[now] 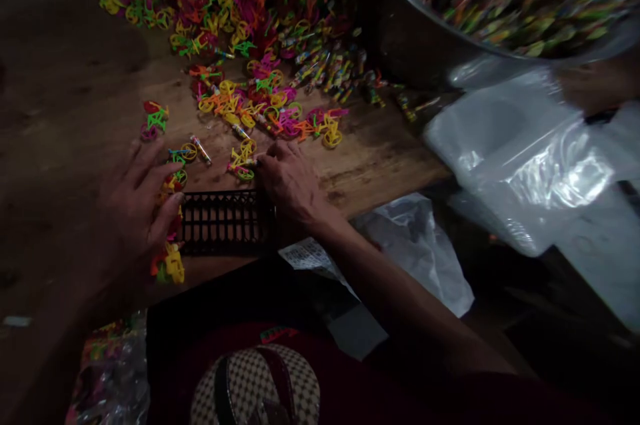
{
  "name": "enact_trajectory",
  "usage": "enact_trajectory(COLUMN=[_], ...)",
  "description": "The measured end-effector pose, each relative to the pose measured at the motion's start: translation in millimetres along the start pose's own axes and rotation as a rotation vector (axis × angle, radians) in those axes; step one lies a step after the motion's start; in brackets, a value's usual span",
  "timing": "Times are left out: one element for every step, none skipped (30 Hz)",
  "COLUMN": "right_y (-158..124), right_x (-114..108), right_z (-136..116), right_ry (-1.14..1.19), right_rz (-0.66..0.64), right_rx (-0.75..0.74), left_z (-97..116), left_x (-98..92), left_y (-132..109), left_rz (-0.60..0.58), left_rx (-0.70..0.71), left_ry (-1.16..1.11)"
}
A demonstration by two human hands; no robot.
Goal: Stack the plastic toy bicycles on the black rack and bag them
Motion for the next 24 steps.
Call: enact_trajectory(right_y=[0,-1,-4,-8,-12,-17,-23,-28,-33,-39,-44,-50,-55,-61,-68,-74,-81,-86,-91,-95,-98,-99,-99,-97], right_x=[0,0,-3,-6,-9,-11,-11,-10,-8,-5,-4,-3,-5,-7,-9,-10,-10,-8,-6,-5,-3,-2,-1,0], right_z=[1,2,4,6,8,9,9,7,3,-4,-11,-20,-28,-36,-45,-55,-66,-76,-85,-92,-97,-101,-104,-106], right_ry=[0.037,0.093,0.164,0.246,0.334,0.426,0.526,0.632,0.741,0.839,0.916,0.956,0.953,0.917,0.865,0.816,0.775,0.744,0.722,0.702,0.681,0.66,0.64,0.621], right_rz=[-0.001,0.007,0.02,0.035,0.044,0.042,0.024,-0.007,-0.048,-0.087,-0.115,-0.123,-0.111,-0.087,-0.062,-0.044,-0.033,-0.024,-0.011,0.012,0.044,0.076,0.105,0.125], right_rx=[-0.008,-0.017,-0.025,-0.03,-0.028,-0.017,0.0,0.017,0.026,0.027,0.02,0.008,-0.008,-0.031,-0.064,-0.107,-0.16,-0.216,-0.266,-0.306,-0.333,-0.349,-0.359,-0.36], left_z=[1,2,4,6,9,12,16,20,24,27,29,29,28,26,23,22,21,20,20,21,22,23,24,25], left_x=[-3.1,-5.9,-8.5,-11.1,-13.6,-15.7,-17.6,-18.3,-17.2,-13.7,-8.7,-2.9,3.4,9.1,13.4,16.9,19.5,21.0,21.6,21.3,20.9,20.3,19.7,20.0], left_y=[-1,-3,-5,-8,-13,-18,-24,-31,-37,-43,-47,-51,-54,-55,-56,-56,-56,-56,-56,-56,-56,-56,-57,-57], left_rz=[0.015,0.017,0.012,0.003,-0.006,-0.014,-0.016,-0.019,-0.029,-0.053,-0.084,-0.113,-0.143,-0.164,-0.17,-0.169,-0.164,-0.154,-0.139,-0.121,-0.105,-0.092,-0.078,-0.075], left_rx=[0.005,0.009,0.008,0.008,0.009,0.01,0.016,0.023,0.029,0.029,0.018,0.003,-0.014,-0.034,-0.05,-0.059,-0.056,-0.048,-0.034,-0.018,-0.003,0.008,0.018,0.025], left_ry=[0.013,0.021,0.025,0.027,0.026,0.026,0.032,0.046,0.065,0.081,0.09,0.09,0.081,0.07,0.06,0.053,0.051,0.052,0.057,0.064,0.071,0.08,0.086,0.093])
Point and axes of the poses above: each hand's wrist, its own y-axis towards the middle knuckle, its own x-axis out of the palm, z = x × y, the point moved 9 cm from there along y, towards the middle knuckle, and after that the axes turned 11 degrees about -z, right-handed, at the moved point
